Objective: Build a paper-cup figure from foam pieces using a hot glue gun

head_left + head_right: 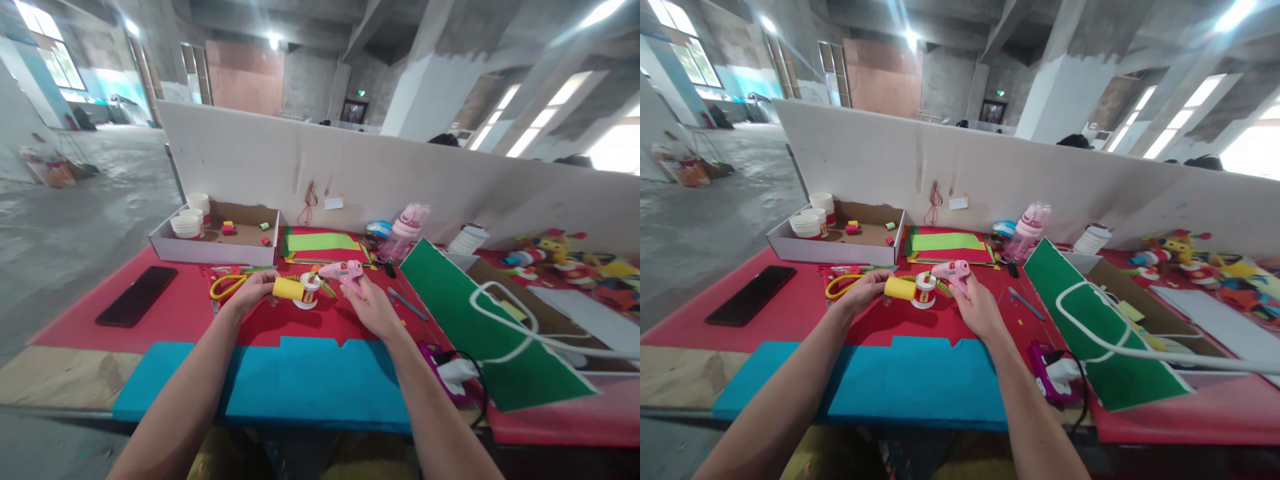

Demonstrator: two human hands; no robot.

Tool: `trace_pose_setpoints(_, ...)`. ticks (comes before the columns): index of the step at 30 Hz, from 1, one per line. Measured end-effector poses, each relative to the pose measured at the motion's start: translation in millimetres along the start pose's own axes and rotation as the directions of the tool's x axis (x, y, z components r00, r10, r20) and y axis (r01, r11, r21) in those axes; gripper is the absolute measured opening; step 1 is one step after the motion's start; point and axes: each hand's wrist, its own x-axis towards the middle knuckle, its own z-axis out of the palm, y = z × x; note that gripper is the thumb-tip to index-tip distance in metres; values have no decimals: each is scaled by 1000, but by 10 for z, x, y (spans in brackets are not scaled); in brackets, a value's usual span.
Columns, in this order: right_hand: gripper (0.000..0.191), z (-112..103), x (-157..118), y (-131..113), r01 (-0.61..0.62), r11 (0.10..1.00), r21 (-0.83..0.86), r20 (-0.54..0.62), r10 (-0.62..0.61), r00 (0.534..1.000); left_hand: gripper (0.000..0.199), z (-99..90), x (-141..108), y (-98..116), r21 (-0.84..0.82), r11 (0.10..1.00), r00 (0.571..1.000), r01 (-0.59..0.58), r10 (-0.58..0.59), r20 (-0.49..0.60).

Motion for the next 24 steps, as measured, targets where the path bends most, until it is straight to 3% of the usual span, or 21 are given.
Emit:
trace_pose_setpoints(12, 40, 7, 0, 21, -7, 998, 58, -38, 9, 999, 18, 19, -14, 24, 2, 1000, 1000, 10, -10, -13)
trace_pose_setpoints(15, 37, 5, -3, 55, -104, 975, 194, -80, 122, 989, 19, 38, -20, 47, -4, 1000, 1000, 12, -12, -28)
trace_pose_setpoints(19, 36, 44, -5, 166, -275, 805, 526, 25, 309, 951, 21, 78, -38, 98, -14, 1000, 1000, 11, -11, -25)
trace_pose_setpoints(24, 31, 75, 45, 468, -279, 414, 866, 109, 388, 915, 21, 99, -52, 120, -29, 999, 998, 21, -23, -57)
